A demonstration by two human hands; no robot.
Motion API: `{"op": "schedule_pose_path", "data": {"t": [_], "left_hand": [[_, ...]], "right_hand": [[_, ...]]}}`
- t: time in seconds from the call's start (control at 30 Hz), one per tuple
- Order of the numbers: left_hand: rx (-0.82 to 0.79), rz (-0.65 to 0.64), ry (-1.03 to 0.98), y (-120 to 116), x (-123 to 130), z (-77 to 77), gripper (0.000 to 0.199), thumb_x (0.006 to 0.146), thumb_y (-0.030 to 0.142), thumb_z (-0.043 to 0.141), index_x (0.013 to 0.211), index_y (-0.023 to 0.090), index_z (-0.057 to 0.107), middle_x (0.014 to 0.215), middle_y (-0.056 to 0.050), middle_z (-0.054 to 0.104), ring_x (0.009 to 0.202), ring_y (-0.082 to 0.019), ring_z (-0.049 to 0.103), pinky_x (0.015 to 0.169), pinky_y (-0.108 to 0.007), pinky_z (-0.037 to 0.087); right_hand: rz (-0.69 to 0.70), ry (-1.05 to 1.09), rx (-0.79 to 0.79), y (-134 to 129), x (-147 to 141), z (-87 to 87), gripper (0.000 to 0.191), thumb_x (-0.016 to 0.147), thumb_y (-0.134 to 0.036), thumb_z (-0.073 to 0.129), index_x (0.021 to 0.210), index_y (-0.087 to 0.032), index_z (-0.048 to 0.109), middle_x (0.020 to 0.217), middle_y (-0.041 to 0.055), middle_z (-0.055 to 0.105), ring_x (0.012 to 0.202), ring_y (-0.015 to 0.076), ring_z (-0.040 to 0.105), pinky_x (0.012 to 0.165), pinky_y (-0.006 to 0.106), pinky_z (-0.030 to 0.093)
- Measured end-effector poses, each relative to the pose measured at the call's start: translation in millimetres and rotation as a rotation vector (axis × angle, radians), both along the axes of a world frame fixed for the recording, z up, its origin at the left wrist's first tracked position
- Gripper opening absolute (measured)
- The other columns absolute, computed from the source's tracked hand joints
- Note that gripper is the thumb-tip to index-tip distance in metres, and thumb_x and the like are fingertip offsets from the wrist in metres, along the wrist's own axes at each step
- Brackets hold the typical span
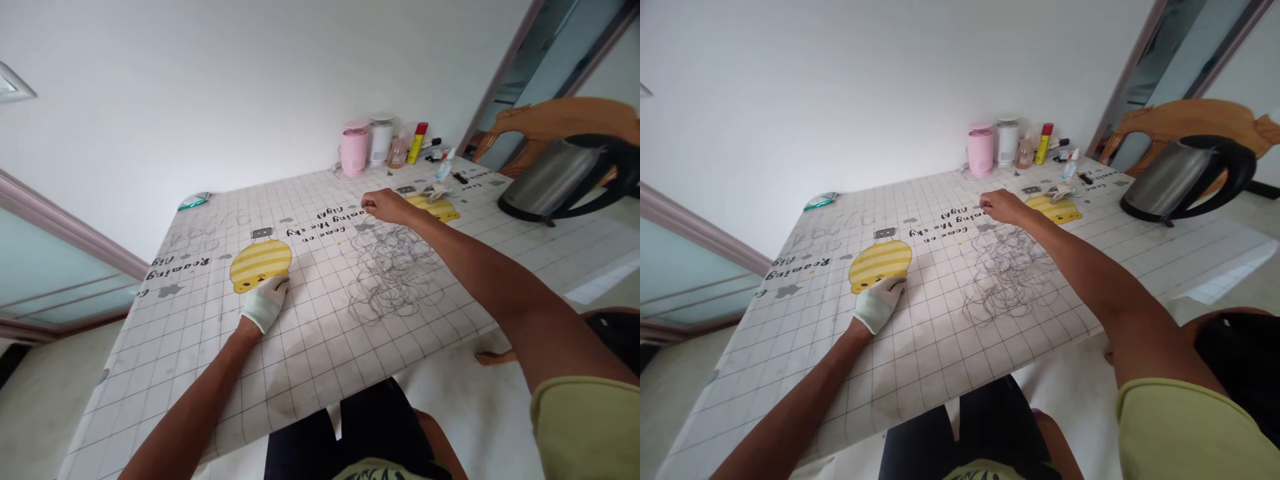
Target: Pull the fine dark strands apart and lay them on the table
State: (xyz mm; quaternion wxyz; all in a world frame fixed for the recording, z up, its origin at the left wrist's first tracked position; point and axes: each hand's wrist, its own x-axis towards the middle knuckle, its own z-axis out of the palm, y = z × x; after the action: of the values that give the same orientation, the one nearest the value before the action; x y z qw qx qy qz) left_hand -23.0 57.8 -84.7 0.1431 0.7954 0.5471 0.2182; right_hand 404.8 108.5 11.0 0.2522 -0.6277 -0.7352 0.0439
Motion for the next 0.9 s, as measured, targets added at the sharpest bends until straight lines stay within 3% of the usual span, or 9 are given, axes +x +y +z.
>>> {"op": "schedule_pose_path", "data": {"t": [0.17, 0.33, 0.43, 0.57, 0.73, 0.8, 0.9], "left_hand": [[-0.004, -0.001, 0.010, 0, 1, 1.0, 0.030, 0.097, 0.031, 0.055, 0.110, 0.025, 0.081, 0.115, -0.004, 0.080, 0.111, -0.026, 0.072, 0.105, -0.033, 0.051], [-0.021, 0.006, 0.022, -2, 2, 4.3, 0.031, 0.097, 0.031, 0.054, 0.111, 0.023, 0.081, 0.118, -0.007, 0.079, 0.114, -0.027, 0.071, 0.106, -0.034, 0.050], [-0.059, 0.038, 0.004, -5, 4, 10.9, 0.031, 0.095, 0.030, 0.054, 0.109, 0.024, 0.081, 0.118, -0.006, 0.079, 0.114, -0.027, 0.071, 0.105, -0.034, 0.050], [-0.125, 0.102, -0.150, -6, 21, 27.4, 0.032, 0.094, 0.032, 0.052, 0.110, 0.025, 0.079, 0.107, -0.005, 0.081, 0.105, -0.025, 0.073, 0.100, -0.033, 0.052], [-0.181, 0.114, -0.365, -1, 68, 49.9, 0.037, 0.094, 0.033, 0.050, 0.119, 0.023, 0.075, 0.103, -0.003, 0.080, 0.082, -0.019, 0.072, 0.084, -0.030, 0.055], [-0.205, 0.107, -0.413, -1, 88, 52.6, 0.038, 0.094, 0.032, 0.049, 0.120, 0.023, 0.075, 0.103, -0.003, 0.080, 0.079, -0.018, 0.071, 0.081, -0.029, 0.055], [-0.213, 0.108, -0.411, -3, 107, 47.5, 0.037, 0.094, 0.031, 0.050, 0.121, 0.024, 0.075, 0.106, -0.003, 0.080, 0.088, -0.019, 0.072, 0.088, -0.030, 0.054]], "right_hand": [[-0.269, 0.876, -0.113, -26, -3, -10.9, 0.013, 0.079, -0.009, 0.079, 0.081, -0.015, 0.067, 0.072, 0.0037, 0.073, 0.051, 0.0120, 0.062, 0.050, 0.023, 0.045], [-0.361, 1.148, -0.115, -39, -19, -43.3, 0.016, 0.084, -0.013, 0.078, 0.083, -0.014, 0.062, 0.071, 0.0073, 0.075, 0.048, 0.0131, 0.064, 0.045, 0.023, 0.050], [-0.355, 1.247, -0.074, -38, -30, -53.9, 0.016, 0.084, -0.015, 0.078, 0.083, -0.014, 0.062, 0.075, 0.0084, 0.076, 0.047, 0.0114, 0.063, 0.043, 0.022, 0.050], [-0.312, 1.306, 0.037, -31, -44, -54.3, 0.014, 0.086, -0.022, 0.077, 0.087, -0.016, 0.064, 0.086, 0.0085, 0.078, 0.048, 0.0094, 0.062, 0.042, 0.020, 0.048], [-0.303, 1.285, 0.192, -28, -61, -53.5, 0.008, 0.092, -0.026, 0.066, 0.096, -0.019, 0.065, 0.099, 0.0068, 0.079, 0.047, 0.0078, 0.058, 0.041, 0.020, 0.045], [-0.284, 1.135, 0.298, -32, -61, -55.0, 0.010, 0.093, -0.029, 0.064, 0.097, -0.020, 0.067, 0.100, 0.0049, 0.079, 0.049, 0.0089, 0.059, 0.044, 0.021, 0.046], [-0.147, 0.614, 0.466, -40, -52, -54.6, 0.015, 0.097, -0.030, 0.061, 0.100, -0.021, 0.073, 0.104, 0.0064, 0.079, 0.077, 0.0164, 0.071, 0.065, 0.025, 0.055]]}}
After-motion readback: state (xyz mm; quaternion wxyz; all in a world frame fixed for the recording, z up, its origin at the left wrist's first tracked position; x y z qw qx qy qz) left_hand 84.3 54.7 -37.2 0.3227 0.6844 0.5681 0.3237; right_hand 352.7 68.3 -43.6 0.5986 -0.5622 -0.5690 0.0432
